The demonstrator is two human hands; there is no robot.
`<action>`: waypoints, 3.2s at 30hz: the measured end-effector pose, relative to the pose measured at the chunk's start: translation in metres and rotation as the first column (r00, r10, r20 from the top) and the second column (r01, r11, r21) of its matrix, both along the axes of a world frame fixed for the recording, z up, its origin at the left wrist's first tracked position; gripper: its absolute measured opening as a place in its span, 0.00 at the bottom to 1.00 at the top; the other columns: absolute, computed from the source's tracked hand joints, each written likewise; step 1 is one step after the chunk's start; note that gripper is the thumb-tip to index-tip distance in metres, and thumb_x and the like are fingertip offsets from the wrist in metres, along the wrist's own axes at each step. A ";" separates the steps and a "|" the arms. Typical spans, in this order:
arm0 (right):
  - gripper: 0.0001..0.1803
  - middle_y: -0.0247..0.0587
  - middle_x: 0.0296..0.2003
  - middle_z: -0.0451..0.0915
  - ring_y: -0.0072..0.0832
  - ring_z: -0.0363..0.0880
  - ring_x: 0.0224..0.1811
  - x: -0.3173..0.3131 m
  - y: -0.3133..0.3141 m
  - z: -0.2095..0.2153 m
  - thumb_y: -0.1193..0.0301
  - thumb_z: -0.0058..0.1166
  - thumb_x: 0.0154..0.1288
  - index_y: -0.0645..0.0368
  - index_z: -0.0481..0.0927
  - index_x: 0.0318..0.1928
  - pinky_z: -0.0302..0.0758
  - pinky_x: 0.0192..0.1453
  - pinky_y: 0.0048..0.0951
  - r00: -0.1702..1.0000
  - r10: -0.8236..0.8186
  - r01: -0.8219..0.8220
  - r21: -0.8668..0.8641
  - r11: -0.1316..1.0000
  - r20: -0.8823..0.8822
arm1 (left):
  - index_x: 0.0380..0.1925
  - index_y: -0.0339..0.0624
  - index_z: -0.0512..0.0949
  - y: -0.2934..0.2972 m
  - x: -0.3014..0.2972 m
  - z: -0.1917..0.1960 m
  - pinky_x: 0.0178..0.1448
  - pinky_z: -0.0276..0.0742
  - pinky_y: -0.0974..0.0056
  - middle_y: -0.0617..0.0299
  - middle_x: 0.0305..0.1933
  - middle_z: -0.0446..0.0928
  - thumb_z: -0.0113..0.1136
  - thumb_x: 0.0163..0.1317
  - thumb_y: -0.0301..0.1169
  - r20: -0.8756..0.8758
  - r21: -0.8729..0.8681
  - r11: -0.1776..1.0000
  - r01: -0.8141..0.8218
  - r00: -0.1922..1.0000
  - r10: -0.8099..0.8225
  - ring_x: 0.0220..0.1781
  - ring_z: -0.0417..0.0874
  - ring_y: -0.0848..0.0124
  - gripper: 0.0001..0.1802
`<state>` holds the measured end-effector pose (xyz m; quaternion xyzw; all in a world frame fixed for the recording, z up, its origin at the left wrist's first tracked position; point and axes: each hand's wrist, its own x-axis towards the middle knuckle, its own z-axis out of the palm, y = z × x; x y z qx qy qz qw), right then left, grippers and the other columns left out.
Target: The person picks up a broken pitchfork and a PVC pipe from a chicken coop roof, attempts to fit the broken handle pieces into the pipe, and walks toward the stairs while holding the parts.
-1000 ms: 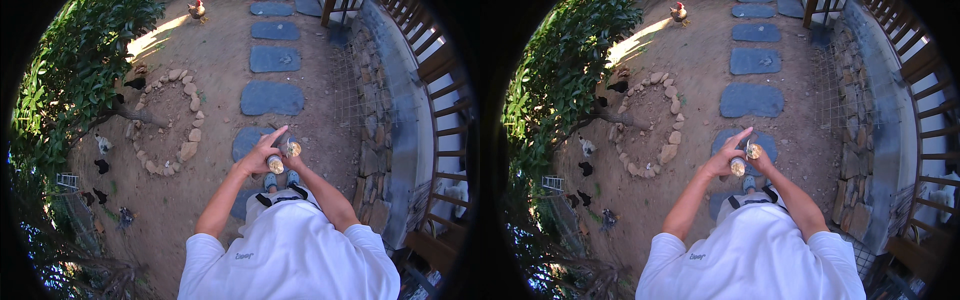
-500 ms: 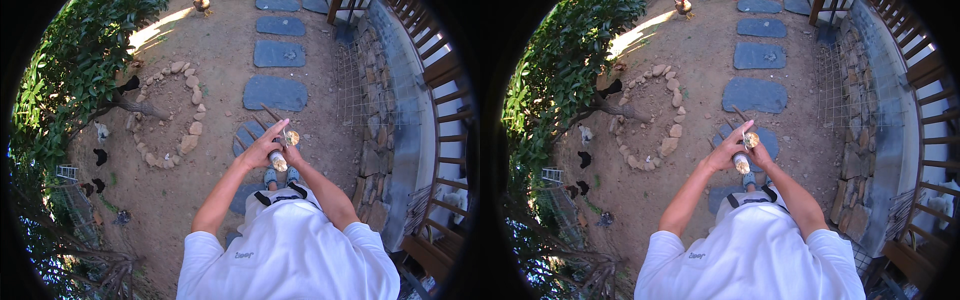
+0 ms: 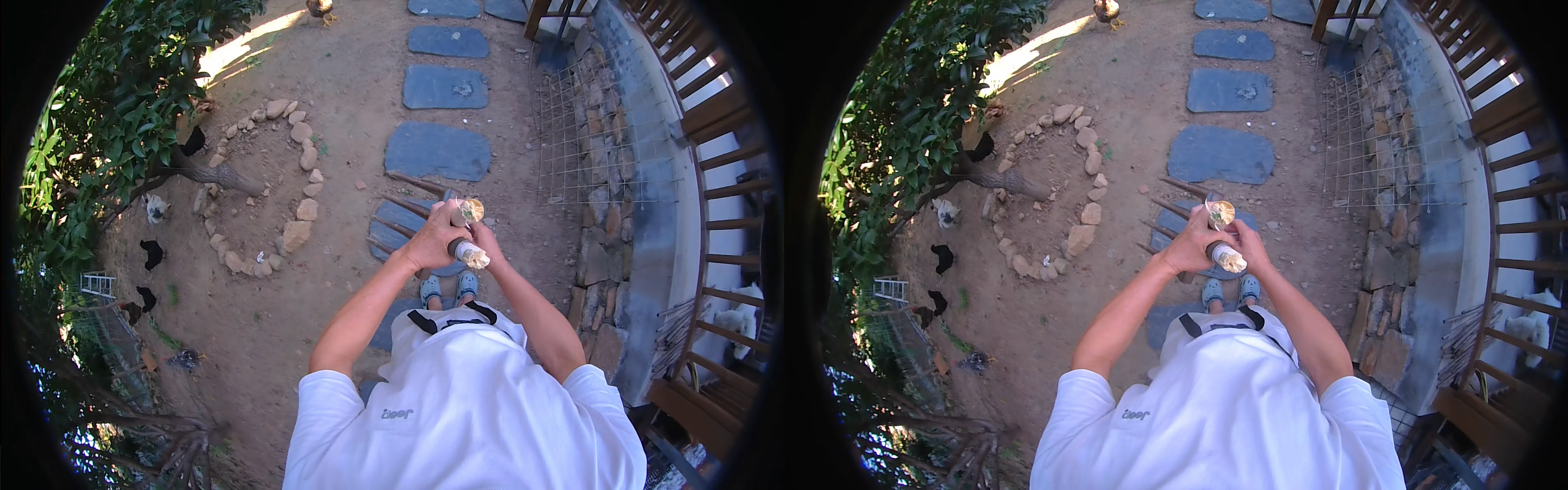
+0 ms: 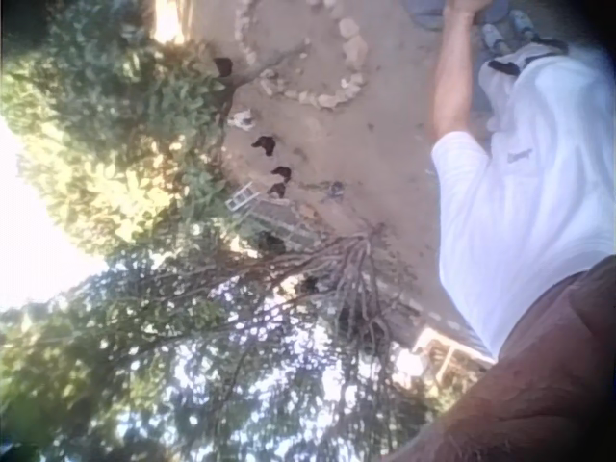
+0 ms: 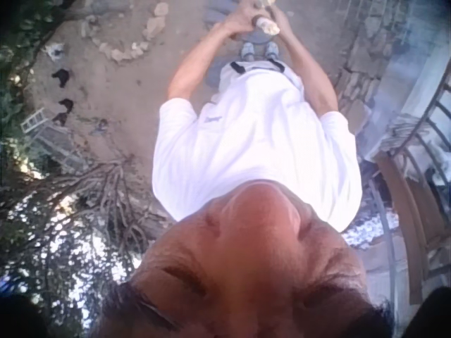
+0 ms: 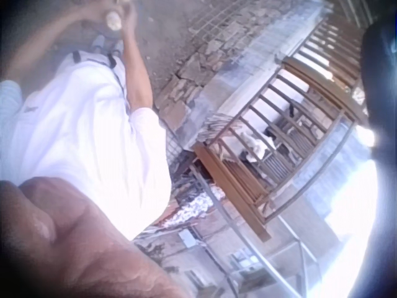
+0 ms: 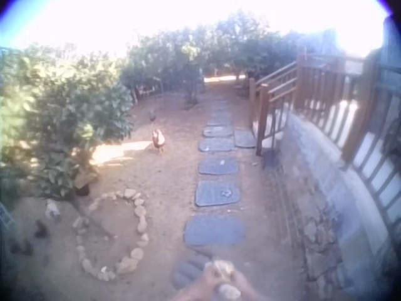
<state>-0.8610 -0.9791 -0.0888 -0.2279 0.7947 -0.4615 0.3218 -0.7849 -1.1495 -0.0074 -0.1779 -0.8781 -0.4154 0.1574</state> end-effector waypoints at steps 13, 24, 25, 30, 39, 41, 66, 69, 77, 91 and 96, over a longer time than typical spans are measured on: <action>0.20 0.53 0.32 0.83 0.47 0.84 0.35 0.022 0.027 0.169 0.61 0.68 0.55 0.62 0.74 0.37 0.79 0.38 0.43 0.865 0.121 -0.023 0.202 0.979 -0.487 | 0.29 0.45 0.79 0.028 -0.015 -0.014 0.62 0.65 0.49 0.51 0.51 0.73 0.73 0.37 0.29 -0.163 0.029 0.994 -0.102 0.981 0.105 0.60 0.72 0.51 0.16; 0.19 0.49 0.26 0.81 0.44 0.84 0.28 0.017 0.048 0.165 0.65 0.70 0.53 0.63 0.74 0.34 0.78 0.32 0.41 0.825 0.185 -0.081 0.212 0.974 -0.534 | 0.30 0.43 0.79 0.044 -0.013 -0.024 0.63 0.64 0.49 0.47 0.57 0.70 0.74 0.34 0.29 -0.197 0.044 0.991 -0.127 0.971 0.133 0.63 0.71 0.50 0.18; 0.19 0.48 0.26 0.81 0.43 0.84 0.27 0.017 0.049 0.164 0.65 0.71 0.53 0.63 0.74 0.34 0.78 0.30 0.39 0.819 0.179 -0.080 0.200 0.977 -0.545 | 0.29 0.43 0.79 0.044 -0.014 -0.024 0.62 0.64 0.50 0.47 0.57 0.70 0.74 0.33 0.30 -0.201 0.026 0.991 -0.134 0.970 0.136 0.64 0.70 0.51 0.18; 0.16 0.46 0.27 0.82 0.42 0.84 0.27 0.016 0.054 0.164 0.68 0.71 0.52 0.60 0.74 0.32 0.79 0.30 0.39 0.750 0.246 -0.189 0.158 0.969 -0.614 | 0.27 0.43 0.78 0.051 -0.009 -0.026 0.61 0.64 0.50 0.48 0.57 0.70 0.74 0.34 0.31 -0.210 0.045 0.984 -0.172 0.961 0.178 0.63 0.71 0.53 0.17; 0.17 0.46 0.24 0.79 0.40 0.82 0.24 0.025 0.058 0.160 0.68 0.72 0.50 0.62 0.74 0.30 0.76 0.28 0.36 0.829 0.118 -0.080 0.092 0.992 -0.547 | 0.27 0.44 0.77 0.054 -0.003 -0.021 0.61 0.63 0.50 0.50 0.57 0.71 0.73 0.35 0.30 -0.189 0.027 0.987 -0.161 0.968 0.163 0.64 0.71 0.54 0.16; 0.18 0.46 0.24 0.80 0.41 0.82 0.25 0.026 0.059 0.162 0.68 0.72 0.49 0.62 0.74 0.31 0.76 0.28 0.37 0.836 0.119 -0.073 0.106 0.992 -0.536 | 0.27 0.44 0.77 0.055 -0.004 -0.021 0.61 0.63 0.51 0.50 0.57 0.70 0.73 0.35 0.30 -0.189 0.023 0.987 -0.159 0.969 0.161 0.64 0.71 0.53 0.16; 0.20 0.47 0.42 0.83 0.49 0.81 0.47 0.006 -0.045 -0.029 0.71 0.67 0.57 0.54 0.78 0.51 0.76 0.49 0.43 0.969 0.147 -0.197 -0.266 0.944 -0.196 | 0.24 0.48 0.78 -0.022 0.031 -0.006 0.70 0.62 0.47 0.45 0.68 0.66 0.77 0.36 0.29 0.147 0.086 0.994 -0.070 0.988 0.057 0.71 0.65 0.47 0.16; 0.20 0.49 0.40 0.82 0.49 0.80 0.43 0.006 -0.042 -0.018 0.67 0.68 0.58 0.55 0.77 0.49 0.76 0.46 0.42 0.969 0.185 -0.227 -0.289 0.930 -0.165 | 0.25 0.48 0.79 -0.024 0.041 0.003 0.71 0.62 0.48 0.43 0.75 0.55 0.75 0.37 0.26 0.157 0.164 0.971 -0.176 0.976 0.151 0.75 0.62 0.48 0.14; 0.16 0.38 0.42 0.81 0.31 0.79 0.44 -0.021 -0.006 -0.016 0.70 0.65 0.60 0.58 0.78 0.47 0.75 0.47 0.36 0.986 0.107 -0.133 -0.221 0.966 -0.124 | 0.27 0.49 0.75 -0.069 0.053 0.037 0.68 0.63 0.54 0.56 0.61 0.68 0.72 0.44 0.27 0.038 0.605 0.733 -0.309 0.932 0.361 0.62 0.68 0.63 0.13; 0.37 0.47 0.35 0.80 0.41 0.81 0.34 0.016 0.050 0.132 0.42 0.70 0.52 0.58 0.67 0.44 0.75 0.38 0.41 0.940 0.196 -0.260 -0.217 0.941 -0.280 | 0.33 0.48 0.75 -0.129 0.084 0.080 0.75 0.64 0.52 0.60 0.68 0.69 0.62 0.62 0.60 -0.338 0.941 0.096 0.325 0.889 0.310 0.71 0.67 0.62 0.25; 0.40 0.55 0.29 0.80 0.51 0.82 0.32 0.021 0.067 0.174 0.31 0.55 0.59 0.59 0.68 0.41 0.76 0.36 0.45 0.930 0.251 -0.263 -0.007 0.965 -0.269 | 0.33 0.47 0.77 -0.120 0.078 0.080 0.75 0.65 0.52 0.62 0.63 0.73 0.64 0.60 0.60 -0.285 0.958 0.089 0.271 0.913 0.291 0.69 0.69 0.63 0.26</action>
